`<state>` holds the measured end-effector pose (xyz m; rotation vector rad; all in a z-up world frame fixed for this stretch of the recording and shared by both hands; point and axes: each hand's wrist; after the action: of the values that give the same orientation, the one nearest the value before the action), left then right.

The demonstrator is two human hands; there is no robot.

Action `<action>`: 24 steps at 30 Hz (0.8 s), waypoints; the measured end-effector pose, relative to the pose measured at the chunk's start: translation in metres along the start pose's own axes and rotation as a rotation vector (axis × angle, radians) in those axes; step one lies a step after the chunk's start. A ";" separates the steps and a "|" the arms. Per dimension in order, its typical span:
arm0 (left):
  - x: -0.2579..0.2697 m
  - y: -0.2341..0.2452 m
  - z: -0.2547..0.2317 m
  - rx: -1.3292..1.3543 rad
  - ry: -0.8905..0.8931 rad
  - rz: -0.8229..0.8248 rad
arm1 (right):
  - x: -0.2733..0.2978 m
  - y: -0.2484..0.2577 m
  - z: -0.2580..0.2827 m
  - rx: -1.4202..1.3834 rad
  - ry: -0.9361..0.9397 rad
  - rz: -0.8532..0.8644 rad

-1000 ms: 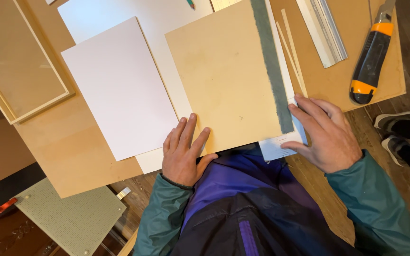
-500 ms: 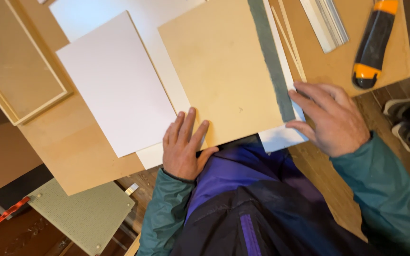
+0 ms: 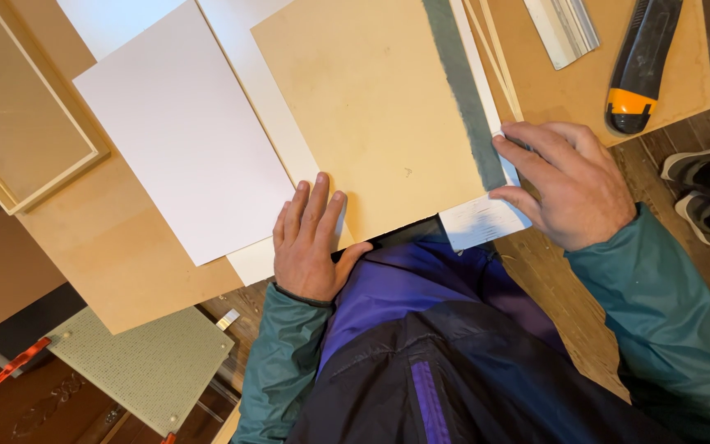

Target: Measure, cut, and assemble a picture frame and mat for a piece of artwork.

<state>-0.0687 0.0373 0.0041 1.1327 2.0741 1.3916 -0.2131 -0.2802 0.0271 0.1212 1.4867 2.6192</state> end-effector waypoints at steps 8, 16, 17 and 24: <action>-0.003 0.002 -0.001 -0.014 -0.009 0.016 | -0.002 0.002 -0.003 0.011 0.004 -0.001; -0.003 0.006 -0.002 0.022 -0.032 -0.041 | -0.050 0.023 -0.036 0.273 -0.124 -0.217; 0.000 0.006 -0.002 0.019 -0.033 -0.049 | -0.059 0.021 -0.040 0.275 -0.119 -0.224; -0.001 0.018 -0.008 0.104 -0.055 -0.174 | -0.106 0.002 -0.087 0.353 -0.232 -0.247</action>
<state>-0.0663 0.0354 0.0234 0.9916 2.1701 1.1708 -0.1195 -0.3708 -0.0161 0.2479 1.7360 2.0580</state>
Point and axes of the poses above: each hand's wrist, its own x-axis away from the middle knuckle, its own y-axis out of the back of the hand, z = x × y, and after that the axes turned 1 degree about z, right-handed
